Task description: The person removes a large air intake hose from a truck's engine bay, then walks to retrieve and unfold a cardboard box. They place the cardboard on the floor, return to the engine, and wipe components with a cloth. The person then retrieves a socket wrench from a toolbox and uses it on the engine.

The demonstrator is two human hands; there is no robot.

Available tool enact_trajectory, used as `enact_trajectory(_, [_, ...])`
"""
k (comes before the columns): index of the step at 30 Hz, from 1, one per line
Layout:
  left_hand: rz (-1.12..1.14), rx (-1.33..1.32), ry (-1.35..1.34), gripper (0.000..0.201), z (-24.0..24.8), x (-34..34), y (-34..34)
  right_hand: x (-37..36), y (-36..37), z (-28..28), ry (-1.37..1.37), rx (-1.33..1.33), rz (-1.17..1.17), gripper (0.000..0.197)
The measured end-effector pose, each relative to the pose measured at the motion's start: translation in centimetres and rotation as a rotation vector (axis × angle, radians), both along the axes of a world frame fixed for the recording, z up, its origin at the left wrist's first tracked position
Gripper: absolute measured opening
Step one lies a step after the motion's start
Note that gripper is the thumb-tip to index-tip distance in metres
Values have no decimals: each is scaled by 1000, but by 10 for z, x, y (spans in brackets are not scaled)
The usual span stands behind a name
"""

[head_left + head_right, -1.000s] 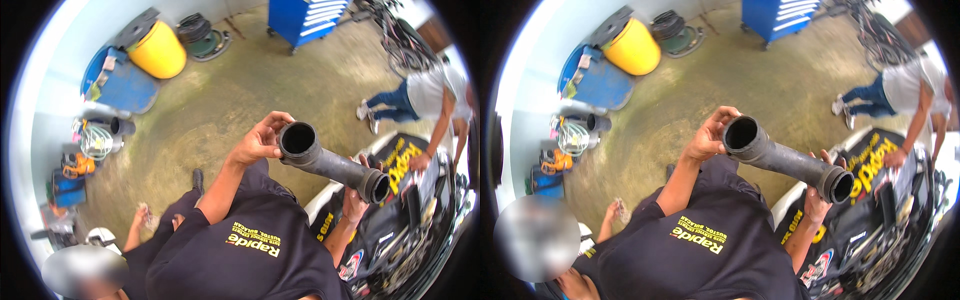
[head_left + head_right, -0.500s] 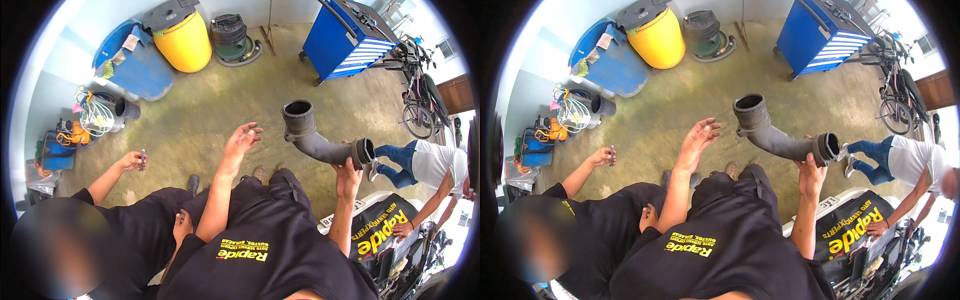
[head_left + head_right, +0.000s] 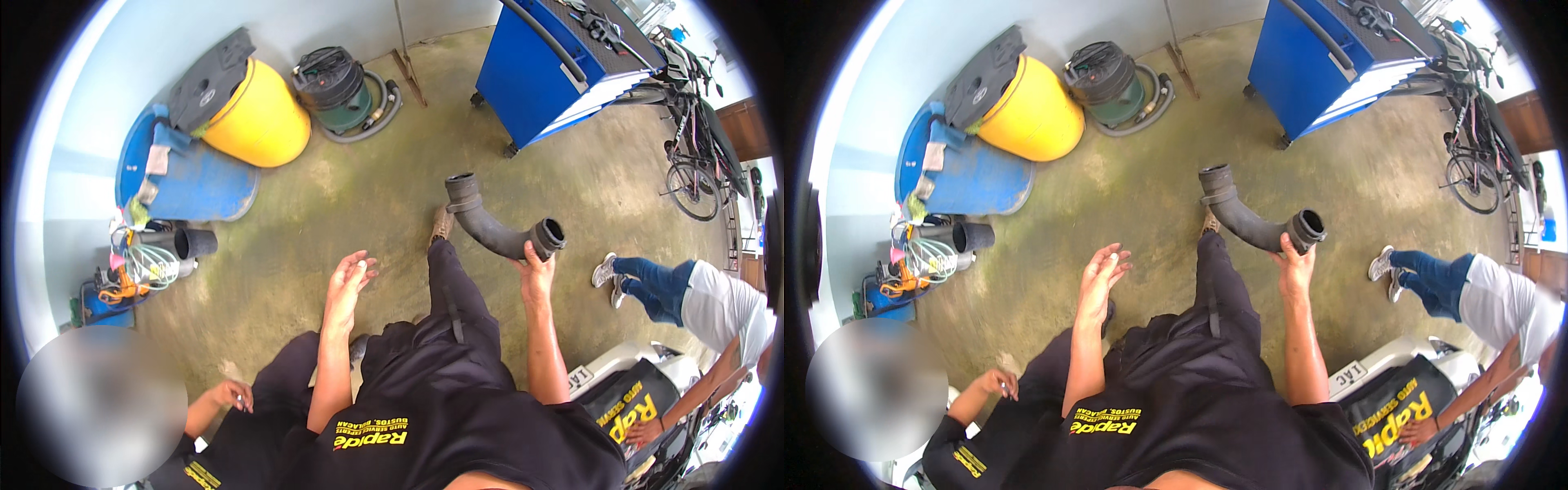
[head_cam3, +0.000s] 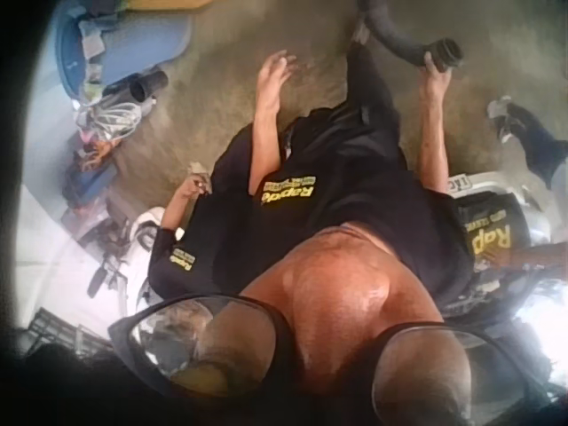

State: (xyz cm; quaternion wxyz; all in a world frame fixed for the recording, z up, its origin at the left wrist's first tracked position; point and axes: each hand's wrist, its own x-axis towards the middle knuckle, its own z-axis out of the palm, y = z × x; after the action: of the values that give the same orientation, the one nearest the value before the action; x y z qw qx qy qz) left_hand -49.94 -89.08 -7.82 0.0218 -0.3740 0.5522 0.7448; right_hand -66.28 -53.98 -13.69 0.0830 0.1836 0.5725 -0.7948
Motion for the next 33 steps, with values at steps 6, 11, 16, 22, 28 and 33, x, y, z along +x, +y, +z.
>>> enact_trajectory(6, [-23,-15,-60,42,-19,-147,-23,-138,-41,-93,-177,86,-17,58])
enact_trajectory(11, [35,244,111,50,-77,-243,-34,-238,-75,-187,-334,64,-75,63])
enact_trajectory(16, [218,560,131,57,-180,-311,-37,-318,-132,-295,-469,129,-82,62])
enact_trajectory(22, [341,743,23,60,-308,-385,-55,-394,-221,-433,-629,80,-105,64])
enact_trajectory(28, [438,888,42,67,-354,-450,-108,-464,-312,-563,-622,16,-92,63])
enact_trajectory(33, [456,915,-72,70,-357,-482,-142,-499,-343,-674,-659,-42,-136,62])
